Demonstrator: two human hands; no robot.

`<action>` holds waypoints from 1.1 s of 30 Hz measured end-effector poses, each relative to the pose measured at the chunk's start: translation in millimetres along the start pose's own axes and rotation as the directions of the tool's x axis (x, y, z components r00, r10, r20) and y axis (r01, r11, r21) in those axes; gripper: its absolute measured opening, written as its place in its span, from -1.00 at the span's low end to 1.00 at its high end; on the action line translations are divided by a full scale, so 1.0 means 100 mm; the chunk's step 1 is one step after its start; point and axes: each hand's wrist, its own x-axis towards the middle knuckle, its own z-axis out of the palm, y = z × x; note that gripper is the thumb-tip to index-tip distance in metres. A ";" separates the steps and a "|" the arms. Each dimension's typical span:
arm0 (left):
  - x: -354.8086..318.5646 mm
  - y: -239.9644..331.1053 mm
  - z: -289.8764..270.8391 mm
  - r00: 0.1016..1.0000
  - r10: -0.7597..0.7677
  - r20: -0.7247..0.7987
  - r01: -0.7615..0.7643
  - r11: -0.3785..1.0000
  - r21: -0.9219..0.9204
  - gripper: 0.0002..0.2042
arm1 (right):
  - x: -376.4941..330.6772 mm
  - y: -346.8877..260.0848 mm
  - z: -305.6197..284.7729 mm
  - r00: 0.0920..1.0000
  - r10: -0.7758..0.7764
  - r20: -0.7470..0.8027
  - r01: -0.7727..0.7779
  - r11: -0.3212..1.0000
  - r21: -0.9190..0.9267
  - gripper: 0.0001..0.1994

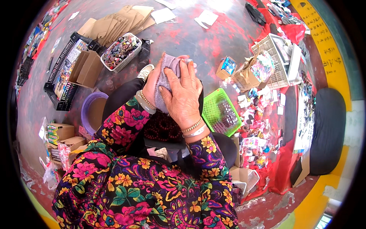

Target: The person sits on the floor and wipes small plastic bags containing red beads with a cloth. They pick up each bag, wipe it, and place it into a black container on their lap.

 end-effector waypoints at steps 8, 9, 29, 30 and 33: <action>-0.09 -0.07 0.21 0.993 0.077 -0.089 -0.045 0.947 0.319 -0.42 | 0.01 0.21 0.20 0.970 0.123 -0.208 -0.091 0.983 0.157 -0.62; -0.10 -0.06 0.24 0.991 0.079 -0.110 -0.034 0.932 0.360 -0.43 | 0.02 0.24 0.19 0.962 0.158 -0.224 -0.124 0.979 0.160 -0.62; -0.03 0.00 0.08 0.995 -0.082 0.055 0.023 0.734 0.679 -0.76 | 0.01 0.60 -0.74 0.810 0.574 0.119 -0.295 0.223 0.929 -0.72; -0.02 -0.02 0.05 0.995 -0.074 0.068 -0.013 0.578 0.816 -0.78 | 0.02 0.51 -0.76 0.845 0.524 0.102 -0.311 0.328 0.892 -0.73; -0.01 -0.08 0.04 0.992 -0.099 0.082 -0.056 0.236 0.970 -0.78 | -0.01 0.52 -0.66 0.885 0.455 0.101 -0.411 0.660 0.628 -0.69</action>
